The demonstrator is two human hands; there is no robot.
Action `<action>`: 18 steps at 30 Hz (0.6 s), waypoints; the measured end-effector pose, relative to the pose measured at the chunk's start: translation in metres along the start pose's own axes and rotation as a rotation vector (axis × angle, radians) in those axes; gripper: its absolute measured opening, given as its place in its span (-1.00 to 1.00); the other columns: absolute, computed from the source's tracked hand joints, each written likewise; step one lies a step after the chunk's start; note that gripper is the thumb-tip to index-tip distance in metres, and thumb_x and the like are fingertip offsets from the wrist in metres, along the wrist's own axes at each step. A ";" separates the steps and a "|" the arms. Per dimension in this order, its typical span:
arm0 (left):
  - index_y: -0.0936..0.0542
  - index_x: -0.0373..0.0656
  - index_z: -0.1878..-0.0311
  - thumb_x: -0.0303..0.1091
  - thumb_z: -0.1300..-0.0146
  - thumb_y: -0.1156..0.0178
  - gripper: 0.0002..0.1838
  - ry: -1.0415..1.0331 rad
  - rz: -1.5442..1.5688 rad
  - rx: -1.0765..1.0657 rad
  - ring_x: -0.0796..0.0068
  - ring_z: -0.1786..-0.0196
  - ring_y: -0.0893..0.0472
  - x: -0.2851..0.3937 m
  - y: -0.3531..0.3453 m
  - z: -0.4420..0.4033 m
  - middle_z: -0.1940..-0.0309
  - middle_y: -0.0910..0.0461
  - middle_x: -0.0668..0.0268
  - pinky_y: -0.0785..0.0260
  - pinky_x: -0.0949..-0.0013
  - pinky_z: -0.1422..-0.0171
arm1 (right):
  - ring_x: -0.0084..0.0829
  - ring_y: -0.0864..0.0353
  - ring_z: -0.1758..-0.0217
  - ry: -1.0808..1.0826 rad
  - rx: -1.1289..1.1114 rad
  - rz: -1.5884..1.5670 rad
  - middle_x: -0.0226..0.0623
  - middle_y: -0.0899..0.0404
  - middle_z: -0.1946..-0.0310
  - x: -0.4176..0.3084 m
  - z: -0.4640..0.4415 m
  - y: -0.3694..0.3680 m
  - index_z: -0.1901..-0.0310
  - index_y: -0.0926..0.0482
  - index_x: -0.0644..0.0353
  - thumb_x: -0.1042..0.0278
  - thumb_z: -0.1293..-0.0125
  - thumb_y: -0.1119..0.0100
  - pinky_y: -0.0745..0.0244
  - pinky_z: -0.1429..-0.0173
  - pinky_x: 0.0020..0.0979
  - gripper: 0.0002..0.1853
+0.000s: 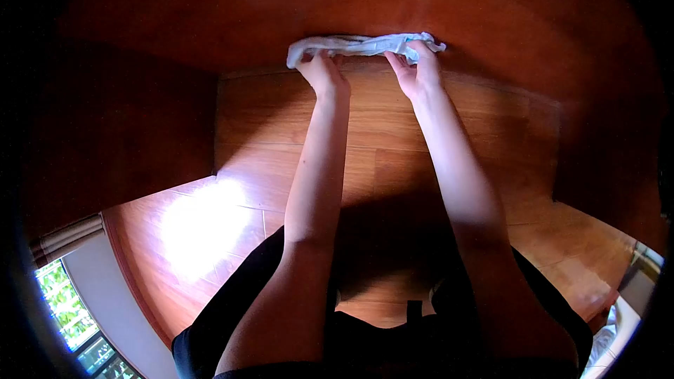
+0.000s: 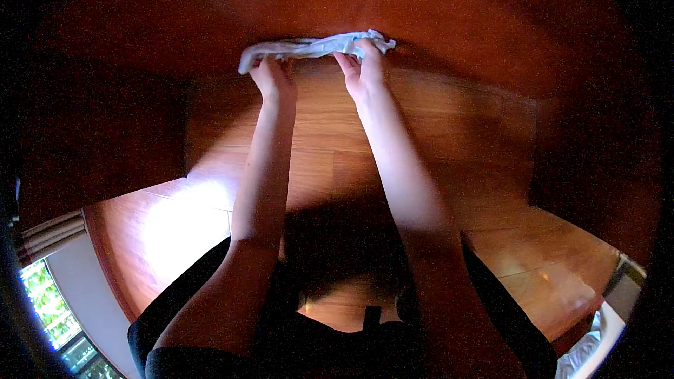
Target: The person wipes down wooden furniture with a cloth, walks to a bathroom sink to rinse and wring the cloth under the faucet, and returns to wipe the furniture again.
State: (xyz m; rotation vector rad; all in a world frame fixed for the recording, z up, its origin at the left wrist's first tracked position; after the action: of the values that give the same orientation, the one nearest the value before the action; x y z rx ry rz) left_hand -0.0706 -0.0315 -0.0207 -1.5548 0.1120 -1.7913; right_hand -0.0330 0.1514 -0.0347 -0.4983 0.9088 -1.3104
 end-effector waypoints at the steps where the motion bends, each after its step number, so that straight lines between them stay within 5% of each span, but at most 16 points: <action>1: -0.33 0.02 0.11 -0.44 -0.11 -0.02 -0.74 0.090 0.005 0.010 0.51 0.10 -0.36 -0.012 0.004 -0.006 0.10 -0.35 0.40 -0.31 0.28 0.16 | -0.23 -0.36 0.00 0.025 0.037 0.027 -0.24 -0.34 0.09 0.000 -0.003 0.003 0.12 -0.36 0.15 0.56 -0.06 -0.08 -0.46 -0.08 -0.06 -0.69; 9: -0.40 0.01 0.31 -0.48 -0.10 0.05 -0.87 0.335 -0.099 0.173 0.60 0.35 -0.39 -0.049 -0.005 -0.046 0.40 -0.42 0.49 -0.22 0.46 0.40 | -0.17 -0.41 0.03 0.063 0.247 0.176 -0.13 -0.36 0.11 -0.006 -0.063 0.026 0.07 -0.33 0.19 0.62 -0.08 -0.01 -0.53 0.00 -0.06 -0.67; 13: -0.37 -0.02 -0.01 -0.38 -0.24 0.12 -0.73 0.365 0.113 0.003 0.40 -0.04 -0.39 -0.035 -0.014 -0.039 -0.01 -0.42 0.36 -0.30 0.26 -0.04 | -0.09 -0.38 -0.01 0.077 0.257 0.187 -0.09 -0.33 0.07 -0.009 -0.051 0.036 0.05 -0.32 0.20 0.67 -0.10 0.03 -0.52 0.00 0.01 -0.65; 14: -0.30 -0.04 -0.12 -0.32 -0.28 0.17 -0.66 0.425 0.114 0.047 0.34 -0.17 -0.30 -0.038 -0.012 -0.039 -0.17 -0.31 0.33 -0.18 0.18 -0.21 | -0.07 -0.37 -0.02 0.063 0.277 0.190 -0.08 -0.32 0.06 -0.007 -0.053 0.035 0.04 -0.31 0.21 0.68 -0.10 0.05 -0.51 0.00 0.03 -0.65; 18: -0.31 -0.07 -0.11 -0.30 -0.28 0.18 -0.67 0.435 0.212 -0.007 0.31 -0.16 -0.31 -0.047 -0.005 -0.049 -0.14 -0.33 0.32 -0.19 0.14 -0.20 | 0.01 -0.33 -0.04 0.052 0.292 0.173 -0.03 -0.24 0.00 -0.004 -0.055 0.039 0.05 -0.29 0.22 0.76 -0.08 0.10 -0.50 0.00 0.10 -0.63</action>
State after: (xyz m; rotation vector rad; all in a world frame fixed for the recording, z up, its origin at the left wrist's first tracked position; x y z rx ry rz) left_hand -0.1174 -0.0201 -0.0688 -1.0890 0.4732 -1.9266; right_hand -0.0535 0.1737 -0.0949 -0.1553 0.7688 -1.2746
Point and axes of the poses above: each hand's wrist, its own z-axis away from the middle knuckle, its own y-axis out of the back of the hand, x = y × z, the point moved 8 cm from there along -z, towards the middle knuckle
